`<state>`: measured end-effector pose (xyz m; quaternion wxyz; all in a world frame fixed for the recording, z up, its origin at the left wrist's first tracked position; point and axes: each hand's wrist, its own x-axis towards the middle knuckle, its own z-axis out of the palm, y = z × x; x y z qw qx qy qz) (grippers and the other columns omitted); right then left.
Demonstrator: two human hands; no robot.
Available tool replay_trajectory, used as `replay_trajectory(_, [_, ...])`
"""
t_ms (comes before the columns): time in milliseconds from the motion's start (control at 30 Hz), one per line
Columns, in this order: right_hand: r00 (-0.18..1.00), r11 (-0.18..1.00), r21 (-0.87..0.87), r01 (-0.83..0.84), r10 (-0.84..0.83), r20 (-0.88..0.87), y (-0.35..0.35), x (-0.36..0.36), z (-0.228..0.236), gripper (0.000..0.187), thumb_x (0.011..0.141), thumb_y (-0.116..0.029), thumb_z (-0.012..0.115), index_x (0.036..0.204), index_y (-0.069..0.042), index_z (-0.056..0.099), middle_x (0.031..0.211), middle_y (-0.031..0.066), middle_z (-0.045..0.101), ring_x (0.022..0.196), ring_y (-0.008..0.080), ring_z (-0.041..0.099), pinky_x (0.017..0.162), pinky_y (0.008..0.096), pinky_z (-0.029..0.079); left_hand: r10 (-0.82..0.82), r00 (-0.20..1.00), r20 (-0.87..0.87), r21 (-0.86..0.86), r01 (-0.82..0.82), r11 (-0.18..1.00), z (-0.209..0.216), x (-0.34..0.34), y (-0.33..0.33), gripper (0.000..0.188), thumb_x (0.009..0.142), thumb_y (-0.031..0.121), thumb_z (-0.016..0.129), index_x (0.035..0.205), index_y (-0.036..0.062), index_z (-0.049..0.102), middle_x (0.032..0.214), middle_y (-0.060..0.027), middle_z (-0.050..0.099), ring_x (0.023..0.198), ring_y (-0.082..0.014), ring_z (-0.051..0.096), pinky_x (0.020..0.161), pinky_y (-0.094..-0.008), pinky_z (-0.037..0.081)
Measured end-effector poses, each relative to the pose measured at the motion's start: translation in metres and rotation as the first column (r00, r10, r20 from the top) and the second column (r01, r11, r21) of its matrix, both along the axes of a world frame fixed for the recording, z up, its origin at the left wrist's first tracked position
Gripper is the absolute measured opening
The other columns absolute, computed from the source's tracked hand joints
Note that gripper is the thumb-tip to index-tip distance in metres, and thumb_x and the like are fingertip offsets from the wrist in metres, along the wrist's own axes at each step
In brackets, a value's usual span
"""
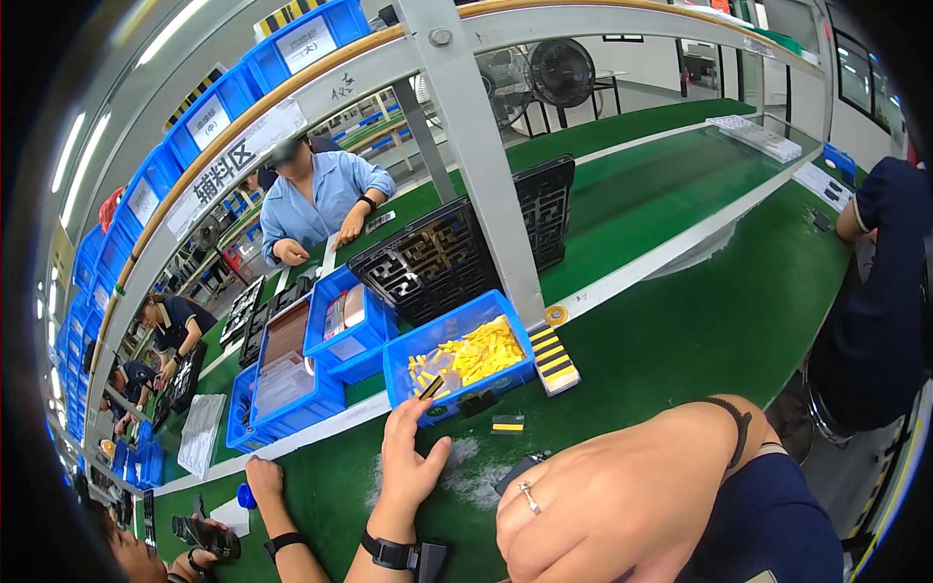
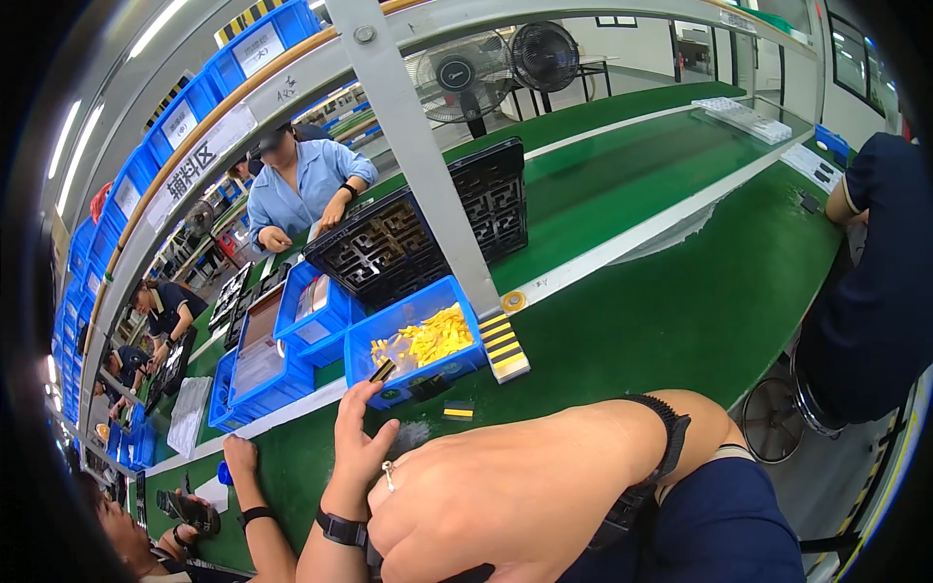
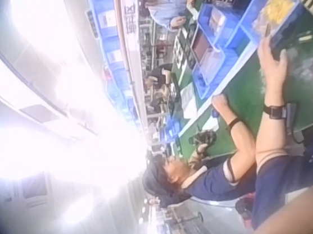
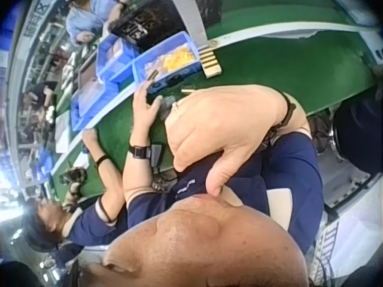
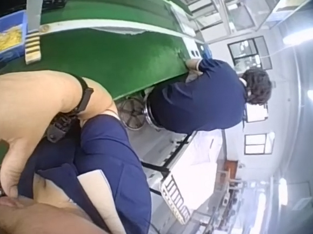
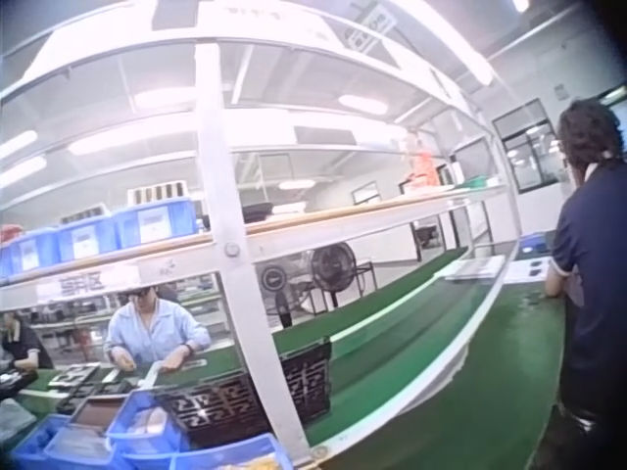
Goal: The recorder is applying yellow labels to small black electronic components at an assembly line workstation.
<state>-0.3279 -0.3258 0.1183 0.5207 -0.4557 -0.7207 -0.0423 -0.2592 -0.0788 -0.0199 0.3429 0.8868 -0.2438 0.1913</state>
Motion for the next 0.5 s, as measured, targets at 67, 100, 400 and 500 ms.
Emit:
replay_trajectory(67, [1.000, 0.999, 0.032, 0.022, -0.022, -0.009, -0.0008, 0.0003, 0.0007, 0.042, 0.078, -0.041, 0.067, 0.085, 0.000, 0.061, 0.074, 0.0101, 0.057, 0.070, 0.0302, 0.054, 0.061, 0.0366, 0.043, 0.005, 1.000, -0.010, 0.011, -0.005, 1.000, 0.0008, 0.0003, -0.0007, 0.053, 0.066, 0.007, 0.069, 0.116, 0.0043, 0.053, 0.120, -0.0186, 0.050, 0.113, -0.0342, 0.048, 0.095, -0.0387, 0.039])
replay_trajectory(100, [1.000, 0.999, 0.032, 0.015, -0.014, -0.008, -0.0013, 0.0006, 0.0014, 0.042, 0.078, -0.041, 0.067, 0.085, 0.000, 0.061, 0.074, 0.0101, 0.057, 0.070, 0.0302, 0.054, 0.061, 0.0366, 0.043, 0.013, 1.000, -0.008, 0.011, -0.013, 1.000, 0.0014, 0.0001, -0.0017, 0.053, 0.066, 0.007, 0.069, 0.116, 0.0043, 0.053, 0.120, -0.0186, 0.050, 0.113, -0.0342, 0.048, 0.095, -0.0387, 0.039])
replay_trajectory(400, [1.000, 0.999, -0.042, -0.016, 0.016, -0.016, 0.0012, 0.0001, 0.0071, 0.046, 0.074, -0.043, 0.069, 0.086, 0.001, 0.061, 0.078, 0.0113, 0.057, 0.068, 0.0301, 0.055, 0.060, 0.0364, 0.044, 0.008, 1.000, -0.028, -0.018, -0.008, 1.000, -0.0020, -0.0010, 0.0028, 0.052, 0.067, 0.010, 0.070, 0.116, 0.0047, 0.054, 0.121, -0.0190, 0.049, 0.114, -0.0346, 0.047, 0.096, -0.0389, 0.039])
replay_trajectory(500, [0.999, 0.997, -0.060, -0.038, 0.037, -0.025, 0.0043, 0.0013, 0.0085, 0.046, 0.075, -0.042, 0.069, 0.087, 0.002, 0.061, 0.077, 0.0117, 0.056, 0.067, 0.0298, 0.055, 0.058, 0.0355, 0.044, 0.011, 1.000, -0.022, -0.002, -0.011, 1.000, -0.0033, 0.0002, 0.0043, 0.054, 0.068, 0.010, 0.069, 0.118, 0.0053, 0.052, 0.122, -0.0193, 0.048, 0.115, -0.0349, 0.046, 0.097, -0.0397, 0.038])
